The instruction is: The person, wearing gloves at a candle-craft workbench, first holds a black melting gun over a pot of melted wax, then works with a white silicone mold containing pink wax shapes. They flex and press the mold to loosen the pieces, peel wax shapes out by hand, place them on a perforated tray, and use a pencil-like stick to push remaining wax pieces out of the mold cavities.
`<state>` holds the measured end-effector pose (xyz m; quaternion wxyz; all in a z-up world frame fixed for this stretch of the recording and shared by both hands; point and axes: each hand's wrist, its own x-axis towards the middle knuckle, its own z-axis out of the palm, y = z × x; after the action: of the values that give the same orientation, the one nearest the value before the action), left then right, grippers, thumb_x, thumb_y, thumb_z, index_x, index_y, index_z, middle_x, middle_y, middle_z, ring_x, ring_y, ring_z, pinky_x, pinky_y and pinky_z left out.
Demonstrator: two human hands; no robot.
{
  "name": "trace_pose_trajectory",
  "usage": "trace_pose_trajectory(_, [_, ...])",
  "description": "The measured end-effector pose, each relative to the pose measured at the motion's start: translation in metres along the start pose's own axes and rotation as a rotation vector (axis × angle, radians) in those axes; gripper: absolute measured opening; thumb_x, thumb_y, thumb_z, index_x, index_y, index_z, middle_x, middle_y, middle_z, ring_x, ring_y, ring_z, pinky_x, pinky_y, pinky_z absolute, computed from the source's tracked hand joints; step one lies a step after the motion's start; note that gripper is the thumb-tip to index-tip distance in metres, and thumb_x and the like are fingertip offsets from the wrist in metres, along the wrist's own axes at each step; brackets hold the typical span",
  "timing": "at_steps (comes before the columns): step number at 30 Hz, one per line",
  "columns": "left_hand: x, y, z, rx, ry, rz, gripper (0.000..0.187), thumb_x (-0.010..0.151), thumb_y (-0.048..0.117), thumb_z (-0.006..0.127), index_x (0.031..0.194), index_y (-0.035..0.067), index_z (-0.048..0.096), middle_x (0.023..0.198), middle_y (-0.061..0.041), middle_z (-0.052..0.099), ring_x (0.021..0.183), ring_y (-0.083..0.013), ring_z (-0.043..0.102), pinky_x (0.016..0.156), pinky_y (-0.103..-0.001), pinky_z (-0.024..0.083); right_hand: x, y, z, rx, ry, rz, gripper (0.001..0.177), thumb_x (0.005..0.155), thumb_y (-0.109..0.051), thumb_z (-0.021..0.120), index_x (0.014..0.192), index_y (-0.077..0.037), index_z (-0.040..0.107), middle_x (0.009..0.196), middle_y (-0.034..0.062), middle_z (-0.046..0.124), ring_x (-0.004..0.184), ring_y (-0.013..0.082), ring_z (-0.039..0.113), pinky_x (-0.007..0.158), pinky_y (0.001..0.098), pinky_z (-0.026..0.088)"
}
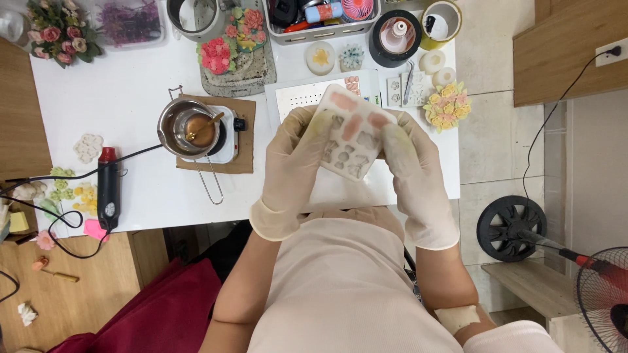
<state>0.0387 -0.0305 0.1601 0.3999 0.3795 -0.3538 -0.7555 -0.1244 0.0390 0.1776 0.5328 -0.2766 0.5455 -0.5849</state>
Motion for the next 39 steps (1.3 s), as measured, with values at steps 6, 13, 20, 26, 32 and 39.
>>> trace_pose_trajectory(6, [0.011,0.010,-0.011,0.206,-0.073,-0.115,0.021,0.104,0.020,0.064,0.109,0.000,0.071,0.090,0.003,0.067,0.078,-0.0013,0.056,0.067,-0.019,0.048,0.010,-0.007,-0.003,-0.057,-0.063,-0.028,0.034,0.110,-0.022,0.048,0.127,0.002,0.064,0.113,0.0021,0.069,0.099,0.0061,0.060,0.090,0.0235,0.050])
trace_pose_trajectory(13, [0.026,0.013,-0.018,0.402,-0.194,-0.151,0.024,0.101,0.022,0.069,0.103,-0.001,0.075,0.082,0.005,0.062,0.073,-0.0018,0.051,0.062,-0.019,0.044,0.020,-0.003,-0.015,-0.156,-0.054,0.140,0.023,0.109,-0.014,0.057,0.117,0.004,0.068,0.092,0.0011,0.058,0.075,0.0058,0.044,0.065,0.0217,0.036])
trace_pose_trajectory(20, [0.037,-0.002,-0.031,0.108,-0.066,-0.094,0.020,0.104,0.019,0.066,0.113,0.001,0.065,0.095,-0.001,0.068,0.079,-0.0050,0.059,0.069,-0.021,0.051,0.025,0.001,0.009,-0.050,-0.028,0.016,0.031,0.108,-0.020,0.051,0.131,-0.001,0.060,0.114,0.0010,0.066,0.095,0.0053,0.057,0.084,0.0237,0.051])
trace_pose_trajectory(26, [0.030,-0.015,-0.010,-0.147,0.019,0.026,0.017,0.098,0.009,0.068,0.110,0.002,0.058,0.103,-0.009,0.070,0.090,-0.0134,0.069,0.084,-0.030,0.059,0.025,0.031,0.029,0.326,0.035,0.123,0.034,0.106,-0.015,0.059,0.136,-0.002,0.054,0.122,0.0043,0.065,0.104,0.0106,0.061,0.089,0.0302,0.052])
trace_pose_trajectory(32, [0.027,-0.019,-0.019,0.110,-0.026,-0.026,0.018,0.103,0.018,0.061,0.115,0.005,0.061,0.099,0.003,0.061,0.090,-0.0042,0.058,0.082,-0.024,0.055,0.029,0.018,0.039,0.372,0.171,0.025,0.036,0.100,-0.005,0.061,0.135,-0.004,0.055,0.124,0.0061,0.067,0.108,0.0130,0.067,0.096,0.0311,0.057])
trace_pose_trajectory(39, [0.026,0.007,-0.025,0.206,-0.169,0.043,0.030,0.114,0.030,0.051,0.110,0.002,0.061,0.084,0.002,0.056,0.073,-0.0060,0.045,0.065,-0.024,0.041,0.022,0.009,0.038,0.263,0.123,0.079,0.035,0.100,-0.002,0.062,0.133,-0.003,0.054,0.118,0.0096,0.070,0.094,0.0177,0.071,0.077,0.0339,0.060])
